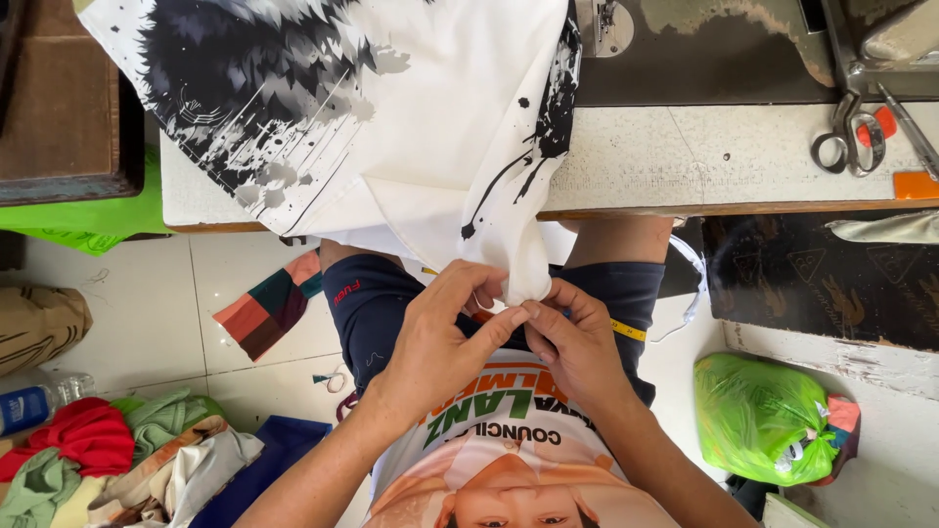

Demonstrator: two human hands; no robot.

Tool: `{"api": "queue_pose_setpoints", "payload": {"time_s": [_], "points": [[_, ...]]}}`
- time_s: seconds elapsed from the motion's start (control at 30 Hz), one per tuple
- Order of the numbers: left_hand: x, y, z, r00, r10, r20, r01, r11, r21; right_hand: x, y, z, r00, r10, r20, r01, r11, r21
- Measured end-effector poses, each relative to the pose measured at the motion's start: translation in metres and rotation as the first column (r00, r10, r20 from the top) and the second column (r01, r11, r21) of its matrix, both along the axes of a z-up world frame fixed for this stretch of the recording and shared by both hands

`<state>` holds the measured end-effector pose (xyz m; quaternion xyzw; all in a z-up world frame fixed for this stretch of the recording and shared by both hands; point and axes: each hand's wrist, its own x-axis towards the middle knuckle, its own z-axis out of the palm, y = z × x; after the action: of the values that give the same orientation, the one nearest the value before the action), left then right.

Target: Measuring a t-shirt with a tape measure and then performing hand-sewing repairs on a seam.

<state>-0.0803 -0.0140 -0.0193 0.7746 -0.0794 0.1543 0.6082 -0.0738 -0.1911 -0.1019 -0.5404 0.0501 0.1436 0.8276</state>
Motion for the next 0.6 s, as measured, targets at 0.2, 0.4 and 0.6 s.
{"api": "queue_pose_setpoints", "payload": {"time_s": [0.2,0.4,0.6], "points": [[-0.002,-0.004,-0.010,0.989,0.007,-0.149,-0.018,0.997,-0.076,-0.003,0.005,0.008,1.000,0.006,-0.010,-0.006,1.000,0.009],[-0.002,0.005,-0.016,0.998,0.048,-0.048,-0.046,0.998,0.039,0.001,0.007,0.018,0.999,0.007,-0.046,-0.005,0.999,0.049],[0.000,0.011,-0.012,0.986,-0.021,0.163,-0.019,0.971,0.239,0.000,0.005,0.015,0.999,0.004,-0.052,0.000,0.998,0.068]]}}
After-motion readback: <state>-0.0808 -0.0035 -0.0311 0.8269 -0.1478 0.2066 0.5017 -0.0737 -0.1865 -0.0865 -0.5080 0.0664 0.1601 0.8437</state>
